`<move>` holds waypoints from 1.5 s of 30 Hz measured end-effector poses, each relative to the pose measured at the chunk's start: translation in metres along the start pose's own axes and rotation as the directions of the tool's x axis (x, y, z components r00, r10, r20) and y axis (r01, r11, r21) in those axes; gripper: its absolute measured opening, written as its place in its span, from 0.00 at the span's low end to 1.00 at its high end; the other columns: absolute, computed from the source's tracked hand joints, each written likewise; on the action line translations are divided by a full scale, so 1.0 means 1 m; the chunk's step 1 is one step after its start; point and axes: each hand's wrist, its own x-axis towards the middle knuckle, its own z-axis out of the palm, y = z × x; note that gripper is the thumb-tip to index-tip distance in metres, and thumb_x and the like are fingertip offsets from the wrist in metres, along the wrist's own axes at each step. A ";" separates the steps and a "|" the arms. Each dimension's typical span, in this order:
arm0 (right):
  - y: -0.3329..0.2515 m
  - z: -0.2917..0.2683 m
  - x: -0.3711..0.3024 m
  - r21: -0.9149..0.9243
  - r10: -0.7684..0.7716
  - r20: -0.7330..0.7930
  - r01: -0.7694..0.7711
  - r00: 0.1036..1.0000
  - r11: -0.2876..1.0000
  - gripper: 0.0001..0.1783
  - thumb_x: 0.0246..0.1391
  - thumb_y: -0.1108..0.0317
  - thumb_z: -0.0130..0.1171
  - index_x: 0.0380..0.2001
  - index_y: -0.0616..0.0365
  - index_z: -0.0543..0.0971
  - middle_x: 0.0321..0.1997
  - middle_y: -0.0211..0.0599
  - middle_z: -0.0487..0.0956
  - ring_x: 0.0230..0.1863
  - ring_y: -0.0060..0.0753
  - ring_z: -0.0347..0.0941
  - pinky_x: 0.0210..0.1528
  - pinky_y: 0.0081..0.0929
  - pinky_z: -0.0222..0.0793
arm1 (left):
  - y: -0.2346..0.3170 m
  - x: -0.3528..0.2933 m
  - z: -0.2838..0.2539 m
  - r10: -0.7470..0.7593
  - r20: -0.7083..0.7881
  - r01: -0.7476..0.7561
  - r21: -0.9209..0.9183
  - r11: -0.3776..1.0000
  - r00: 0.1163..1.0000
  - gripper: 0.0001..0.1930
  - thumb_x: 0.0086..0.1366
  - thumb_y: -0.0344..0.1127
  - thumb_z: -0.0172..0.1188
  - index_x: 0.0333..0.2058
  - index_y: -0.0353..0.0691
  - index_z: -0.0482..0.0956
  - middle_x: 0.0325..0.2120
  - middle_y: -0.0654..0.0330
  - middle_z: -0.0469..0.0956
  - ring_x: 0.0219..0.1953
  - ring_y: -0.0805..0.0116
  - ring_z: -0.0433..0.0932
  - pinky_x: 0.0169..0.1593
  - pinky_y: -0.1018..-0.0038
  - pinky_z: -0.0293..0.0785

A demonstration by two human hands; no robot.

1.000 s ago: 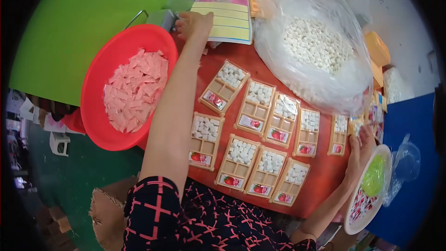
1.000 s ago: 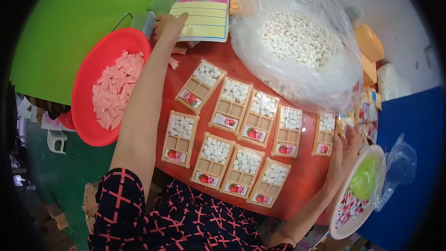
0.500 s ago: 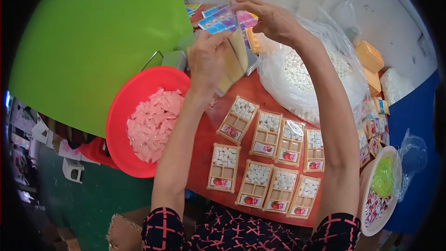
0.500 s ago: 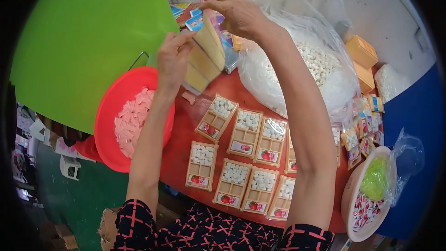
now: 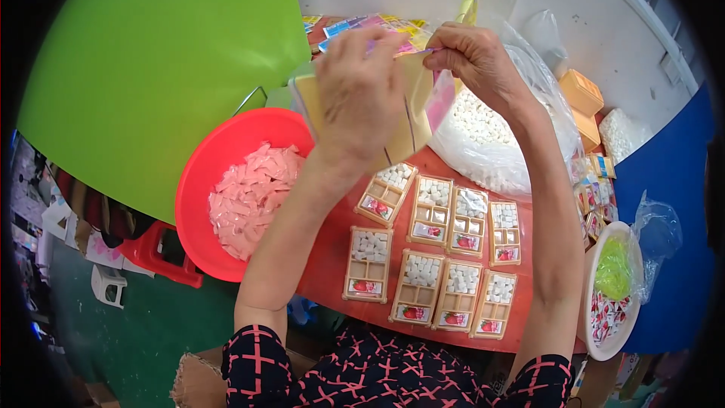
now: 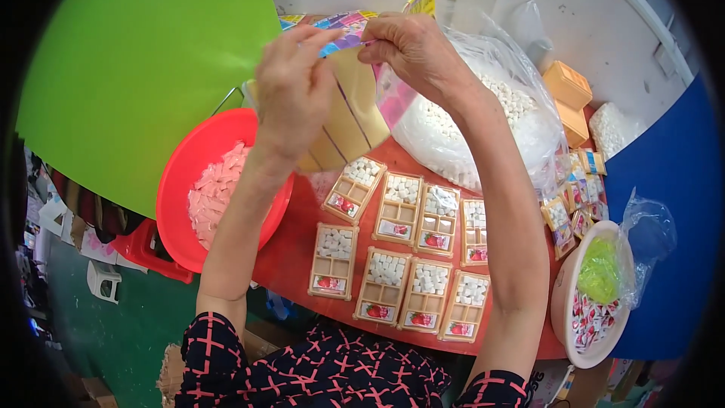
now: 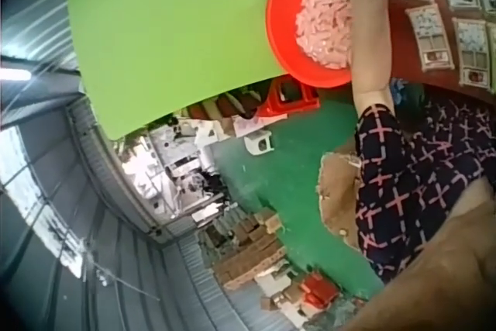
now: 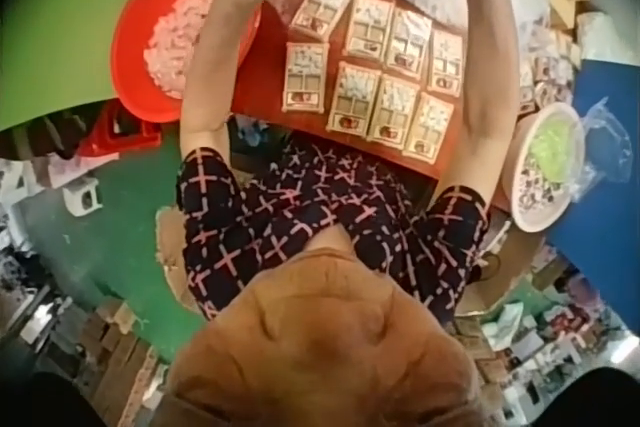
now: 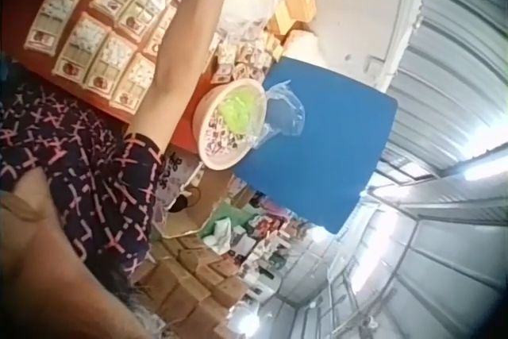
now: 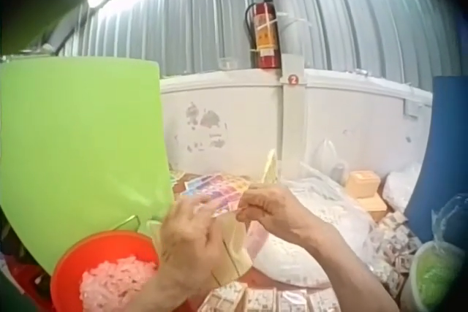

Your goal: Packaging small white rectangular items into compartmentalized plastic trays and sealing them into printed plastic bags.

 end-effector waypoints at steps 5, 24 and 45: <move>-0.020 0.003 -0.018 0.243 0.138 -0.104 -0.110 0.985 0.964 0.03 0.44 0.78 0.55 0.24 0.63 0.71 0.22 0.27 0.70 0.23 0.15 0.65 0.23 0.15 0.60 | 0.013 0.002 -0.004 -0.188 0.414 0.369 -0.417 0.831 0.891 0.06 0.58 0.32 0.53 0.32 0.39 0.76 0.18 0.66 0.71 0.25 0.74 0.70 0.31 0.78 0.66; -0.036 -0.017 -0.077 0.240 -0.039 -0.418 0.152 0.908 0.959 0.12 0.47 0.85 0.50 0.32 0.61 0.62 0.31 0.39 0.73 0.30 0.20 0.70 0.31 0.15 0.69 | 0.052 0.019 -0.034 -0.090 0.791 0.795 -0.605 0.035 0.606 0.07 0.54 0.31 0.55 0.26 0.33 0.78 0.20 0.66 0.74 0.23 0.84 0.69 0.25 0.84 0.65; -0.053 -0.034 -0.090 -0.044 -0.137 -0.199 0.130 0.970 0.990 0.14 0.44 0.83 0.56 0.31 0.60 0.62 0.25 0.33 0.74 0.30 0.20 0.73 0.33 0.16 0.70 | 0.063 0.015 -0.039 -0.063 0.881 0.862 -0.441 0.252 0.469 0.04 0.49 0.29 0.57 0.22 0.34 0.76 0.20 0.66 0.74 0.24 0.82 0.70 0.29 0.83 0.67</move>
